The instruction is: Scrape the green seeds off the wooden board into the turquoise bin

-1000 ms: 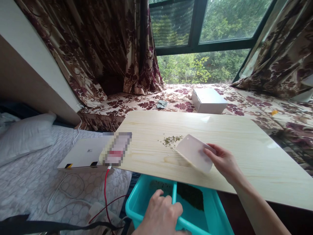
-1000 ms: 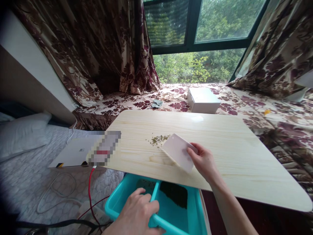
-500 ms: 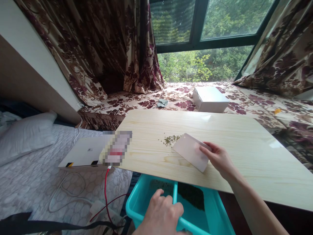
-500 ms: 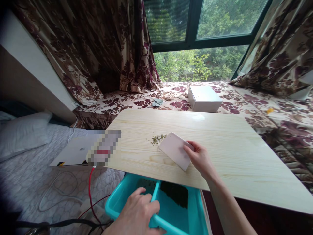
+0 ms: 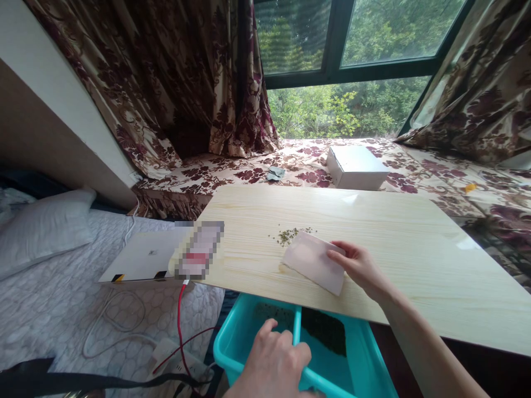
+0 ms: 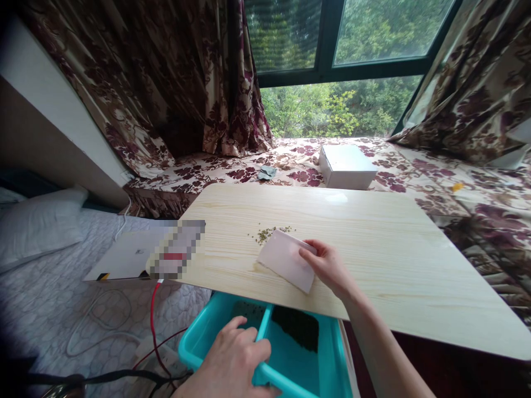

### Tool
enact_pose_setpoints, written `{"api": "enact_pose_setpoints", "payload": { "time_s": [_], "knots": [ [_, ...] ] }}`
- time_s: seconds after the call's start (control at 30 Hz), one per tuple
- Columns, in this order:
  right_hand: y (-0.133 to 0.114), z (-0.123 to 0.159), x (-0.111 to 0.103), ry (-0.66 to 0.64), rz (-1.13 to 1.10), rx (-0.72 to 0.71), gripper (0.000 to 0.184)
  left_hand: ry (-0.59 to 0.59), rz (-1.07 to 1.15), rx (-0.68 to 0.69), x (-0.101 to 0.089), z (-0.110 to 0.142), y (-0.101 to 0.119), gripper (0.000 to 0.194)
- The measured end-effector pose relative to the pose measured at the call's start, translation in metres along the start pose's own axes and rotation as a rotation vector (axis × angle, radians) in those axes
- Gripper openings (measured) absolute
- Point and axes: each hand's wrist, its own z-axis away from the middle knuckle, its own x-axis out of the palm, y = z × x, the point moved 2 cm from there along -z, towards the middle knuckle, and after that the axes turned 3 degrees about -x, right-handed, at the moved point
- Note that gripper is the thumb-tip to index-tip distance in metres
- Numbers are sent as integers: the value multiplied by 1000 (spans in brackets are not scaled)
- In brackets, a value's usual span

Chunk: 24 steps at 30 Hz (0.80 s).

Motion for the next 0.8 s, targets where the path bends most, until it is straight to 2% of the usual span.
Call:
{"api": "enact_pose_setpoints", "payload": {
  "time_s": [0.07, 0.27, 0.37, 0.47, 0.53, 0.6, 0.8],
  "knots": [
    [-2, 3, -1, -19, -7, 11, 37, -9, -2, -10, -3, 1, 2, 38],
    [7, 11, -19, 105, 8, 23, 39, -28, -1, -24, -8, 0, 3, 37],
    [15, 17, -14, 39, 0, 28, 39, -35, -6, -36, -8, 0, 4, 37],
    [21, 26, 0, -84, -29, 13, 39, -36, 8, -43, -7, 1, 4, 38],
    [21, 32, 7, -171, -34, 3, 38, -34, 18, -48, -7, 2, 5, 39],
    [17, 34, 10, -199, -34, 0, 38, -35, 21, -52, -7, 2, 4, 38],
    [4, 17, -2, 75, -36, -22, 38, -45, 10, -42, -8, 0, 3, 40]
  ]
}}
